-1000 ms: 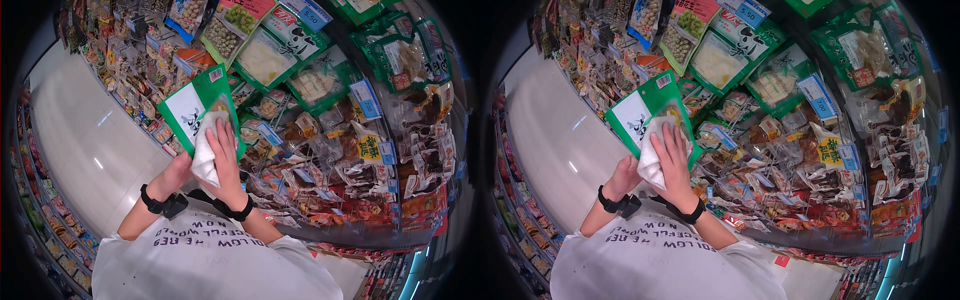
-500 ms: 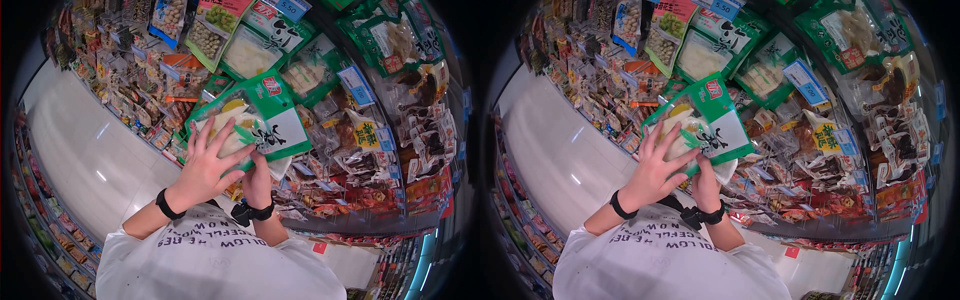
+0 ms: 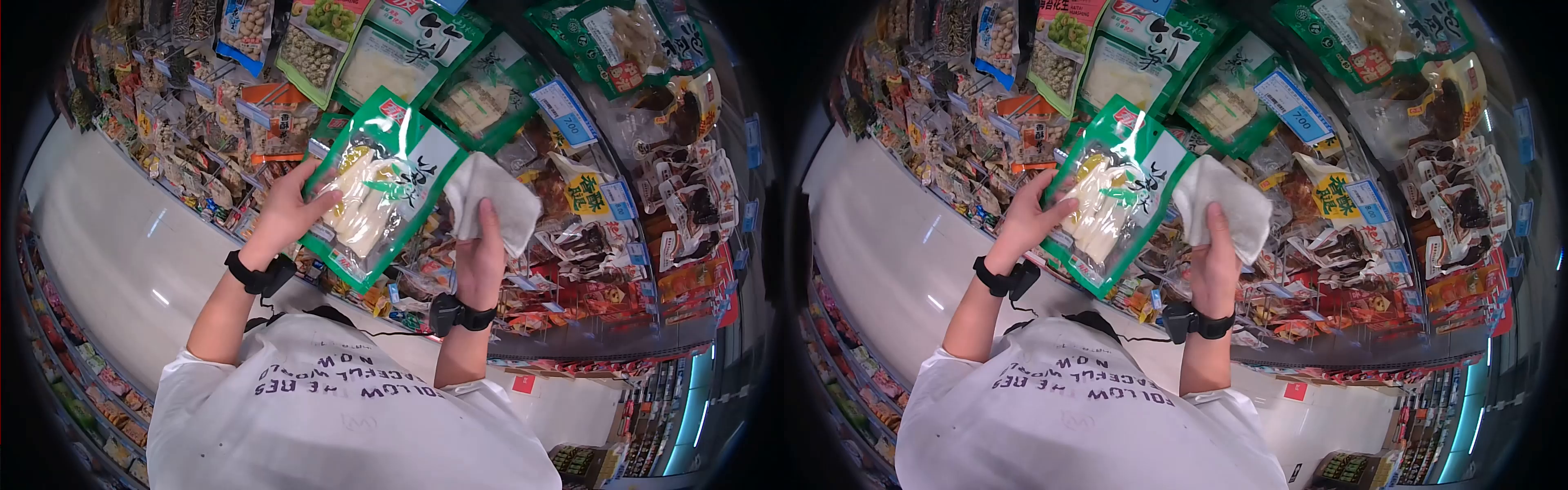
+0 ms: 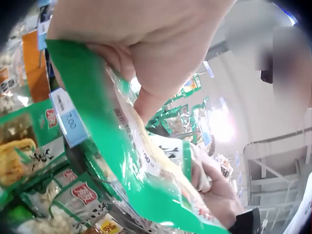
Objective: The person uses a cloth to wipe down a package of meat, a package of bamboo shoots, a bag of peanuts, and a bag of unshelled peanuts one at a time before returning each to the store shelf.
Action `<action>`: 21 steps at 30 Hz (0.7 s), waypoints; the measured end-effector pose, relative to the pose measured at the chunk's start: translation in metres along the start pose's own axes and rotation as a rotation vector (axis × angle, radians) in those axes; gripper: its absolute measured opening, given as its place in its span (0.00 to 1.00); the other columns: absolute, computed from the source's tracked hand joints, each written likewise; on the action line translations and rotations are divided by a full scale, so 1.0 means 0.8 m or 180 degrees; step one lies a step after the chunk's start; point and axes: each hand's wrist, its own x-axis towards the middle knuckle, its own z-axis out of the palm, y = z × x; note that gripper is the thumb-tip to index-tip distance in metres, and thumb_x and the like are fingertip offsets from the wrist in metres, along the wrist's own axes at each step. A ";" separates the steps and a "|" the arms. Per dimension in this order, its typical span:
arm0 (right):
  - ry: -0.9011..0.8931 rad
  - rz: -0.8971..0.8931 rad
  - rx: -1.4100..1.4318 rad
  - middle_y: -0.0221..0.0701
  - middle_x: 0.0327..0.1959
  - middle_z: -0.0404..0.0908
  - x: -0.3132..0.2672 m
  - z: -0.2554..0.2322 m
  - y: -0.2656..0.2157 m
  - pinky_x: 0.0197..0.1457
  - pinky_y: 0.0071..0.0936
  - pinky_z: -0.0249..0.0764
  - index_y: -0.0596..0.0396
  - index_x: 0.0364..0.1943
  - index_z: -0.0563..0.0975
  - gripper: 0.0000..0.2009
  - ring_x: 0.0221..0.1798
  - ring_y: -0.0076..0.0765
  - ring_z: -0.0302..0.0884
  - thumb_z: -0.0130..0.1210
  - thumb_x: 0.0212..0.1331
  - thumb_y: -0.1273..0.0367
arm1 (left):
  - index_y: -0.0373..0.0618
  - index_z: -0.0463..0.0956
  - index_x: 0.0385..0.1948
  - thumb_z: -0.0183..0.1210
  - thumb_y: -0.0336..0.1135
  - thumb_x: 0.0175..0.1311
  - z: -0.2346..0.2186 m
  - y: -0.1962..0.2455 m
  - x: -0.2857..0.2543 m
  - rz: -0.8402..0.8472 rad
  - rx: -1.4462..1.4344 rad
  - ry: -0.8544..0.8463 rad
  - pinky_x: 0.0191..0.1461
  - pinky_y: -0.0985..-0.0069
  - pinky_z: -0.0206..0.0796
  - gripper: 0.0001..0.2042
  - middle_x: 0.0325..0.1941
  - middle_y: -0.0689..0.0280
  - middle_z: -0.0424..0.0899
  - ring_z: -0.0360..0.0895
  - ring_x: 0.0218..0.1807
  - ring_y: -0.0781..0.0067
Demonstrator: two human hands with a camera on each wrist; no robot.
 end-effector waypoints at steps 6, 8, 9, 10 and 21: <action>-0.0402 -0.0452 -0.0399 0.36 0.63 0.72 0.016 -0.001 -0.036 0.68 0.32 0.68 0.57 0.58 0.72 0.20 0.63 0.32 0.71 0.58 0.62 0.75 | 0.41 0.73 0.52 0.65 0.37 0.60 -0.015 0.028 0.036 0.0573 -0.0074 0.0238 0.39 0.78 0.67 0.20 0.41 0.63 0.85 0.76 0.34 0.80; -0.0678 -0.0656 -0.0446 0.37 0.65 0.70 0.036 0.021 -0.049 0.68 0.32 0.66 0.58 0.58 0.72 0.20 0.64 0.32 0.70 0.58 0.62 0.76 | 0.42 0.74 0.51 0.66 0.39 0.59 -0.014 0.040 0.044 0.0768 0.0117 0.0073 0.31 0.81 0.64 0.21 0.37 0.64 0.85 0.73 0.27 0.84; -0.0983 -0.0841 -0.0507 0.38 0.67 0.68 0.044 0.029 -0.055 0.69 0.31 0.64 0.60 0.58 0.72 0.20 0.66 0.32 0.68 0.58 0.62 0.76 | 0.42 0.74 0.51 0.66 0.39 0.59 -0.013 0.048 0.046 0.0788 0.0109 0.0025 0.31 0.81 0.64 0.21 0.37 0.64 0.85 0.73 0.27 0.84; -0.0955 -0.0871 -0.0523 0.38 0.67 0.68 0.050 0.031 -0.057 0.69 0.31 0.64 0.60 0.58 0.72 0.20 0.66 0.32 0.68 0.58 0.62 0.76 | 0.40 0.73 0.52 0.65 0.36 0.60 -0.011 0.056 0.047 0.0610 0.0129 -0.0134 0.42 0.79 0.66 0.20 0.42 0.64 0.83 0.74 0.38 0.81; -0.0836 -0.2404 -0.2730 0.35 0.60 0.71 0.046 0.019 -0.124 0.57 0.26 0.72 0.54 0.47 0.75 0.11 0.58 0.34 0.73 0.58 0.62 0.71 | 0.41 0.73 0.51 0.65 0.34 0.61 0.013 0.073 0.064 0.0777 -0.0678 -0.0233 0.51 0.78 0.68 0.18 0.47 0.69 0.79 0.72 0.46 0.80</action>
